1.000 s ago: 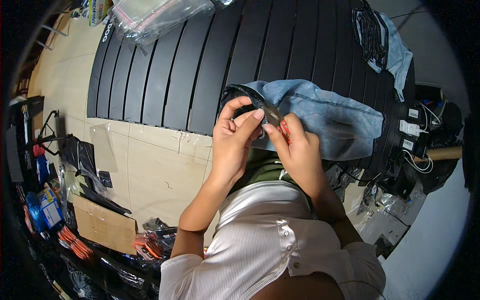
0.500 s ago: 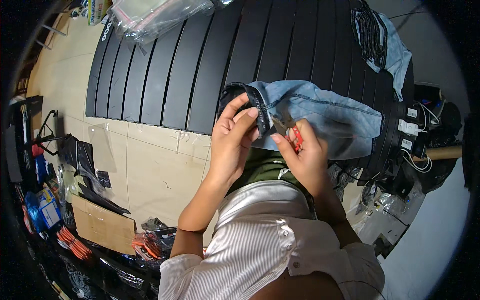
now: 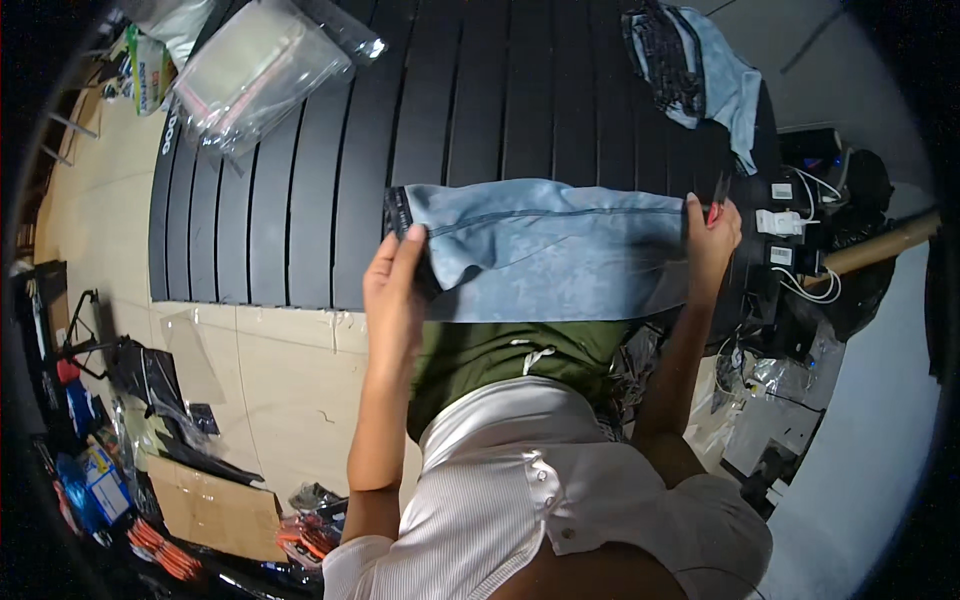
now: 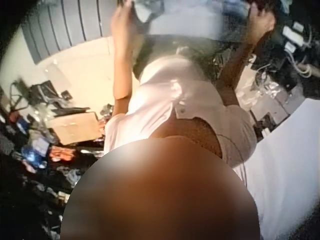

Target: Trimming loose threads from neck gaiters using snips and folding them for packaging.

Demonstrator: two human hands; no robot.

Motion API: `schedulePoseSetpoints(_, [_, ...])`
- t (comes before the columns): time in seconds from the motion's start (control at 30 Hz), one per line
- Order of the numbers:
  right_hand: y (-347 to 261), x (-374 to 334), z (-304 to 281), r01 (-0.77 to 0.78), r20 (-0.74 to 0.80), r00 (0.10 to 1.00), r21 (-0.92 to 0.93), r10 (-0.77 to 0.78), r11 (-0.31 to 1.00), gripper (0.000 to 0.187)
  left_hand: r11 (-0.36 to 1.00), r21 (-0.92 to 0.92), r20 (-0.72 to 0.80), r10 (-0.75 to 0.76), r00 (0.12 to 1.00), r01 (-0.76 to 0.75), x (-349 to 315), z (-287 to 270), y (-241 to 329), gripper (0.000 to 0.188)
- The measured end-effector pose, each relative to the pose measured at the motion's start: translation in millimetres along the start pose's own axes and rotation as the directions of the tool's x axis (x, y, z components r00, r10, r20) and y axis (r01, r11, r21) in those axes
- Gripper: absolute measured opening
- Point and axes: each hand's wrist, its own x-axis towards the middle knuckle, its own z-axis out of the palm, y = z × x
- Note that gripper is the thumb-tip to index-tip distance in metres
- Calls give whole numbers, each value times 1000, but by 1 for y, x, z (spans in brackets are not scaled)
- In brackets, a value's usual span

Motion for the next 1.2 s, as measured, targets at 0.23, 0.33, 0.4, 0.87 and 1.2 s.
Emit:
schedulePoseSetpoints(0.23, [55, 17, 6, -287, 177, 944, 21, 279, 958, 41, 964, 208, -5, -170, 985, 167, 28, 2, 15, 27])
schedulePoseSetpoints(0.33, [46, 39, -27, -188, 49, 982, 131, 183, 973, 30, 868, 497, 42, -29, 999, 4, 31, 8, 55, 27])
schedulePoseSetpoints(0.4, [31, 52, -77, -14, -249, 959, 433, 134, 902, 22, 864, 240, 116, 428, 896, -443, 11, 17, 82, 27])
schedulePoseSetpoints(0.87, [37, 53, -147, 30, -79, 989, 938, 128, 344, 29, 984, -8, 175, 176, 969, -178, -23, 4, 122, 19])
schedulePoseSetpoints(1.2, [71, 46, -119, -187, 98, 968, 894, 231, 406, 27, 988, 41, 271, 131, 953, -147, -14, 26, 97, 26])
